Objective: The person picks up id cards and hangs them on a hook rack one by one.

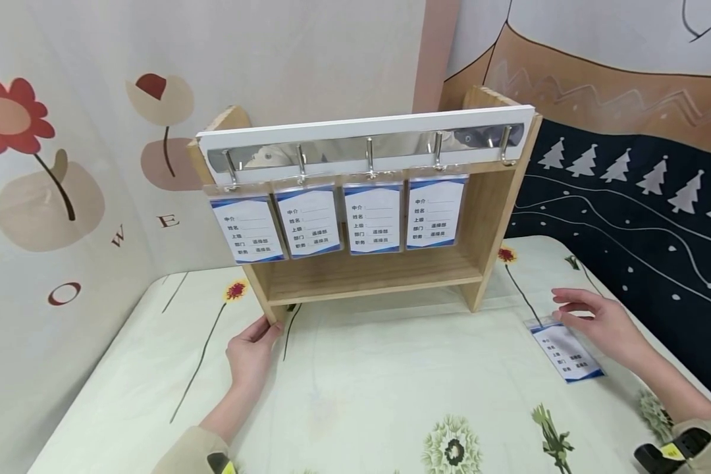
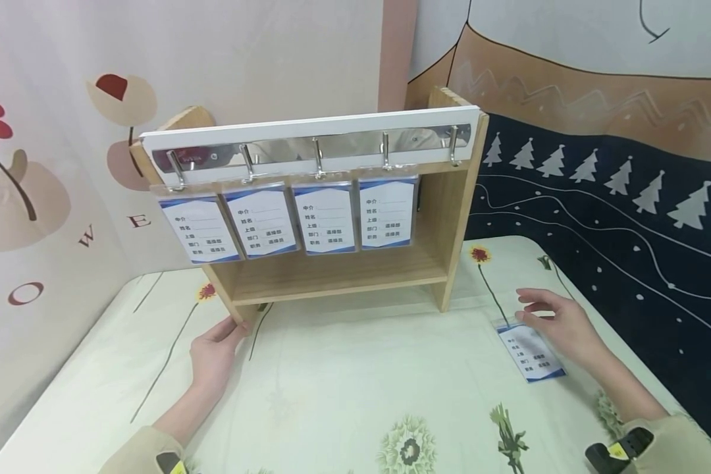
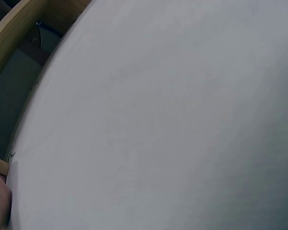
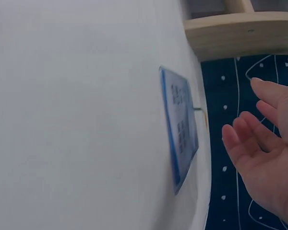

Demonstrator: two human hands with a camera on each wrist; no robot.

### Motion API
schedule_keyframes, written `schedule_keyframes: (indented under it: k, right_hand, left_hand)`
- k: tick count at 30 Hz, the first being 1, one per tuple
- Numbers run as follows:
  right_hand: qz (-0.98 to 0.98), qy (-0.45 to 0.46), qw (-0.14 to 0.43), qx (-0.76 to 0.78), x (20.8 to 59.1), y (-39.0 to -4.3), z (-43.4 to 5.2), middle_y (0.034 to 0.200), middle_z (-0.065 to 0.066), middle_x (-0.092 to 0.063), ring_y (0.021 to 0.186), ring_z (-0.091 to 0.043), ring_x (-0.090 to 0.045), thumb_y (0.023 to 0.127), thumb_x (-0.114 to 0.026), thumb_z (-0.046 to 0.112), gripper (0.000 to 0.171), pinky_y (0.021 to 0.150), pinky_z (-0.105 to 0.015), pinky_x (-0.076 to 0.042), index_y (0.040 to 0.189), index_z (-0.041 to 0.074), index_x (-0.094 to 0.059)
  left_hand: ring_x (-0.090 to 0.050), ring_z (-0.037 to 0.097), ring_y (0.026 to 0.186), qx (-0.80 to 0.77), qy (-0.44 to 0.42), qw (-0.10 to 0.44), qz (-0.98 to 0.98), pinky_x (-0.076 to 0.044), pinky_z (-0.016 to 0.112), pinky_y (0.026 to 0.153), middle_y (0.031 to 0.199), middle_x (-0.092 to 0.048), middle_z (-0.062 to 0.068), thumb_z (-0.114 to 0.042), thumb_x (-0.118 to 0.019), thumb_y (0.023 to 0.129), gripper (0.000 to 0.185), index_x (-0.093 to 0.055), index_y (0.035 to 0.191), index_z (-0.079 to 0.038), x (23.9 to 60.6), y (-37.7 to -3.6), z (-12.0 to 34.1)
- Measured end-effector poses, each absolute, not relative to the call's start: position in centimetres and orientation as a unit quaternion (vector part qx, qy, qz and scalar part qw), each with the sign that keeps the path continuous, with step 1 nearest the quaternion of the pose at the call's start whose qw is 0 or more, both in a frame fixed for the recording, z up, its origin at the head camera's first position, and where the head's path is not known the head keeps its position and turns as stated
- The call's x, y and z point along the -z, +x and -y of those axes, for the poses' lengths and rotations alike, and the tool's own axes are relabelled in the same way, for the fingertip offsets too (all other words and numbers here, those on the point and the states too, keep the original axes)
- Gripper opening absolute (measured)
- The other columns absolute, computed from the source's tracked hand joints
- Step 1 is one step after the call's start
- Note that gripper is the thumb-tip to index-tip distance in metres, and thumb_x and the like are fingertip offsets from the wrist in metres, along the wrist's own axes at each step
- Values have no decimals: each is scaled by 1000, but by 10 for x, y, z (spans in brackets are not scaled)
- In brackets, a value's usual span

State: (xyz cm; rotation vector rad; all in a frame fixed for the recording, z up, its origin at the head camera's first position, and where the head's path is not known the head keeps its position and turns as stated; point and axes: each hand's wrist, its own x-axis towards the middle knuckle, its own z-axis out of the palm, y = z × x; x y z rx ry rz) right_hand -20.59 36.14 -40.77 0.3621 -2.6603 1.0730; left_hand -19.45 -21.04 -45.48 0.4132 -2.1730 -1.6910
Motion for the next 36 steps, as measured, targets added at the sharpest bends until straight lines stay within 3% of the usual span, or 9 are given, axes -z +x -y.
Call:
schedule_keyframes:
  k: [2, 5, 9, 12, 21, 28, 36]
  right_hand:
    - [920, 123, 102, -358, 411, -207, -364, 122, -19, -69, 93, 17, -52, 96, -72, 6, 41, 72, -7, -48, 132, -7, -61]
    - [933, 116, 66, -335, 416, -209, -367, 127, -29, -64, 97, 6, -56, 96, -73, 10, 46, 71, -10, -48, 135, -8, -58]
    - [944, 109, 37, -309, 421, -212, -371, 128, -30, -63, 104, -27, -63, 93, -76, 10, 52, 73, -12, -47, 137, -10, -56]
    - [946, 108, 27, -304, 424, -214, -373, 126, -29, -64, 107, -41, -61, 91, -77, 10, 54, 74, -12, -46, 137, -10, -55]
    - [948, 111, 17, -299, 429, -217, -375, 121, -27, -66, 105, -34, -61, 91, -79, 14, 58, 76, -13, -47, 138, -11, -54]
    - [951, 107, 15, -290, 432, -220, -377, 120, -27, -66, 99, -25, -59, 90, -80, 14, 59, 73, -15, -48, 137, -12, -56]
    - [951, 100, 0, -291, 430, -227, -378, 114, -22, -66, 91, -23, -55, 86, -82, 12, 57, 70, -17, -47, 131, -14, -58]
  left_hand:
    - [-61, -16, 83, 599, 146, 178, 767, -51, 6, 78, 125, -67, 23, -9, -71, 96, 38, -66, 132, 3, 455, -194, 211]
    - [-61, -16, 84, 598, 147, 179, 767, -51, 6, 78, 125, -67, 23, -9, -71, 96, 39, -66, 132, 3, 455, -194, 211]
    - [-61, -16, 84, 596, 148, 179, 769, -51, 6, 78, 124, -67, 23, -9, -72, 96, 39, -66, 132, 3, 455, -194, 210]
    - [-61, -15, 86, 596, 149, 177, 769, -51, 6, 78, 125, -67, 23, -10, -72, 96, 39, -65, 132, 2, 455, -194, 211]
    - [-61, -16, 84, 598, 148, 181, 767, -51, 6, 79, 124, -67, 23, -8, -72, 95, 38, -66, 132, 2, 455, -195, 210]
    - [-64, -8, 92, 596, 147, 180, 769, -52, 7, 79, 125, -67, 22, -9, -71, 96, 39, -65, 132, 1, 456, -195, 211]
    - [-62, -14, 84, 605, 143, 180, 763, -52, 8, 79, 125, -67, 23, -8, -71, 95, 38, -65, 132, 2, 456, -196, 212]
